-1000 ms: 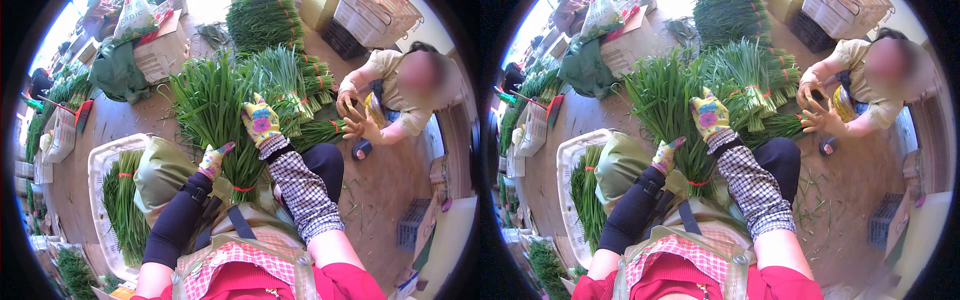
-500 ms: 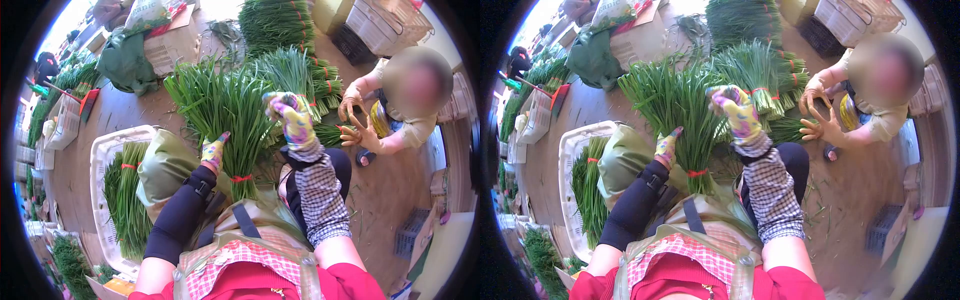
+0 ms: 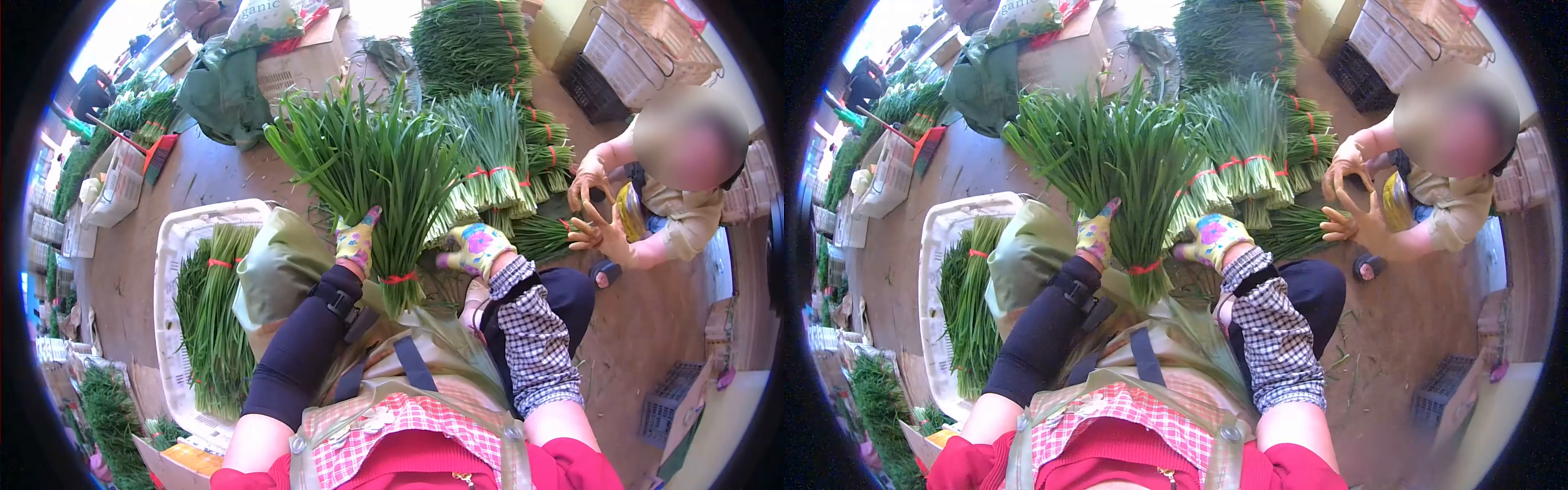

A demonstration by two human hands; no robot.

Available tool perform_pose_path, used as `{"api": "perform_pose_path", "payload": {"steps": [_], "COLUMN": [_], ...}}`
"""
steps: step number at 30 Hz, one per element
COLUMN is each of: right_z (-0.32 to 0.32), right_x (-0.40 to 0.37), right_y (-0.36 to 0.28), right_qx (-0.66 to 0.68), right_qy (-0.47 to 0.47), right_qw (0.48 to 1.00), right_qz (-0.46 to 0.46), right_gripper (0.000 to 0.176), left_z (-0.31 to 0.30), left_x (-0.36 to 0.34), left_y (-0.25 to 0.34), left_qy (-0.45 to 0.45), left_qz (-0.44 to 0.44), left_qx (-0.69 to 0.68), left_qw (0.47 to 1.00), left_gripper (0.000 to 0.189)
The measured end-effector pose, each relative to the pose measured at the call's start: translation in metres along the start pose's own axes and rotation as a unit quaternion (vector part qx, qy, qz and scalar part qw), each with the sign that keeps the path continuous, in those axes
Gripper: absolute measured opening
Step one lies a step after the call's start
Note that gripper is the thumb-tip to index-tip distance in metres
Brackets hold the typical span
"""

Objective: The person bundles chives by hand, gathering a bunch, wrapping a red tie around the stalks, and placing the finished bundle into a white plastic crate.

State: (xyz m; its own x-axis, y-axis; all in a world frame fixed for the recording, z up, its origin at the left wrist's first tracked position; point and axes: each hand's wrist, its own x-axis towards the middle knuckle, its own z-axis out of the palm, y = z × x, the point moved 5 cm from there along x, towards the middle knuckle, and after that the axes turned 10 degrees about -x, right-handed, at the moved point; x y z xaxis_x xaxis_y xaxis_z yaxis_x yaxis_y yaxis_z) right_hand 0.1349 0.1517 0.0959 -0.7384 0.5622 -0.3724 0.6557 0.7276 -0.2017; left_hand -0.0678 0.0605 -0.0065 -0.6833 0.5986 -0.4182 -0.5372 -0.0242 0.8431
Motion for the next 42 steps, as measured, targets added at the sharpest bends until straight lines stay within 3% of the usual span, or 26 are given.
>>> {"api": "perform_pose_path", "payload": {"steps": [2, 6, 7, 10, 13, 15, 16, 17, 20, 22, 23, 24, 26, 28, 29, 30, 31, 32, 34, 35, 36, 37, 38, 39, 40, 42], "right_z": [-0.013, -0.021, -0.023, -0.018, -0.005, -0.003, -0.005, 0.002, -0.011, -0.01, -0.007, -0.004, -0.002, -0.013, -0.011, -0.007, -0.009, -0.012, -0.01, -0.014, -0.013, -0.016, -0.021, -0.018, -0.012, -0.007], "right_x": [0.005, 0.012, 0.014, 0.03, 0.049, 0.052, 0.051, 0.054, 0.041, 0.038, 0.039, 0.039, 0.045, 0.032, 0.023, 0.012, 0.006, 0.001, 0.005, 0.007, 0.015, 0.02, 0.023, 0.029, 0.034, 0.033], "right_y": [-0.004, -0.024, -0.028, -0.033, -0.026, -0.025, -0.023, -0.023, -0.028, -0.028, -0.028, -0.024, -0.018, -0.021, -0.028, -0.035, -0.038, -0.04, -0.049, -0.054, -0.055, -0.051, -0.041, -0.03, -0.018, -0.011], "right_qx": [0.096, 0.248, 0.269, 0.191, 0.244, 0.343, 0.387, 0.552, 0.659, 0.662, 0.661, 0.658, 0.617, 0.555, 0.52, 0.475, 0.366, 0.332, 0.397, 0.45, 0.461, 0.374, 0.279, 0.241, 0.199, 0.188], "right_qy": [0.034, 0.33, 0.352, 0.35, 0.326, 0.311, 0.305, 0.214, 0.149, 0.128, 0.121, 0.118, 0.206, 0.126, -0.016, -0.16, -0.135, -0.134, -0.047, 0.02, 0.115, 0.168, 0.222, 0.207, 0.19, 0.195], "right_qw": [0.995, 0.909, 0.895, 0.917, 0.913, 0.886, 0.87, 0.806, 0.737, 0.738, 0.741, 0.744, 0.757, 0.811, 0.839, 0.846, 0.896, 0.911, 0.881, 0.855, 0.828, 0.882, 0.92, 0.945, 0.961, 0.962], "right_qz": [0.002, -0.063, -0.053, -0.003, -0.013, -0.008, 0.001, 0.023, -0.008, -0.012, 0.003, 0.024, -0.059, -0.135, -0.158, -0.182, -0.212, -0.205, -0.254, -0.255, -0.297, -0.232, -0.161, -0.082, -0.001, 0.032], "right_gripper": [0.039, 0.043, 0.043, 0.043, 0.038, 0.033, 0.03, 0.026, 0.021, 0.019, 0.018, 0.018, 0.02, 0.024, 0.028, 0.033, 0.044, 0.049, 0.051, 0.05, 0.049, 0.048, 0.047, 0.047, 0.047, 0.047], "left_z": [0.003, 0.012, 0.014, 0.015, 0.014, 0.019, 0.022, 0.021, 0.017, 0.01, 0.009, 0.016, 0.019, 0.024, 0.012, 0.006, 0.0, -0.007, -0.032, -0.042, -0.034, -0.026, 0.003, 0.018, 0.018, 0.008], "left_x": [-0.003, -0.015, -0.017, -0.021, -0.024, -0.034, -0.034, -0.032, -0.022, -0.011, -0.015, -0.024, -0.023, -0.03, -0.018, -0.009, -0.001, 0.006, 0.045, 0.056, 0.042, 0.028, -0.01, -0.026, -0.027, -0.008], "left_y": [-0.002, 0.002, 0.001, -0.005, -0.004, 0.01, 0.009, 0.008, -0.006, -0.014, -0.005, -0.001, 0.0, 0.004, 0.0, -0.005, -0.01, -0.018, -0.069, -0.078, -0.066, -0.054, -0.023, -0.006, -0.004, -0.015], "left_qy": [-0.012, -0.035, -0.042, -0.062, -0.06, -0.035, -0.051, -0.068, -0.08, -0.075, -0.019, -0.047, -0.104, -0.107, -0.068, -0.069, -0.066, -0.06, -0.225, -0.232, -0.202, -0.173, -0.109, -0.102, -0.097, -0.12], "left_qz": [0.002, 0.037, 0.031, 0.016, 0.028, 0.062, 0.055, 0.044, 0.019, 0.039, 0.06, 0.031, 0.063, 0.058, 0.064, 0.069, 0.074, 0.08, -0.02, 0.063, 0.075, 0.089, 0.03, 0.029, 0.029, 0.057], "left_qx": [-0.02, -0.023, -0.021, -0.015, 0.04, 0.128, 0.107, 0.085, 0.021, 0.027, 0.138, 0.052, 0.024, -0.023, 0.125, 0.152, 0.18, 0.208, 0.208, 0.173, 0.143, 0.113, 0.082, 0.054, 0.028, 0.045], "left_qw": [1.0, 0.998, 0.998, 0.998, 0.997, 0.989, 0.991, 0.993, 0.996, 0.996, 0.988, 0.997, 0.992, 0.992, 0.988, 0.984, 0.979, 0.973, 0.952, 0.955, 0.966, 0.974, 0.99, 0.993, 0.995, 0.99], "left_gripper": [0.054, 0.041, 0.042, 0.044, 0.048, 0.048, 0.048, 0.048, 0.049, 0.048, 0.046, 0.046, 0.048, 0.05, 0.054, 0.055, 0.057, 0.058, 0.052, 0.048, 0.045, 0.041, 0.038, 0.038, 0.044, 0.048]}}
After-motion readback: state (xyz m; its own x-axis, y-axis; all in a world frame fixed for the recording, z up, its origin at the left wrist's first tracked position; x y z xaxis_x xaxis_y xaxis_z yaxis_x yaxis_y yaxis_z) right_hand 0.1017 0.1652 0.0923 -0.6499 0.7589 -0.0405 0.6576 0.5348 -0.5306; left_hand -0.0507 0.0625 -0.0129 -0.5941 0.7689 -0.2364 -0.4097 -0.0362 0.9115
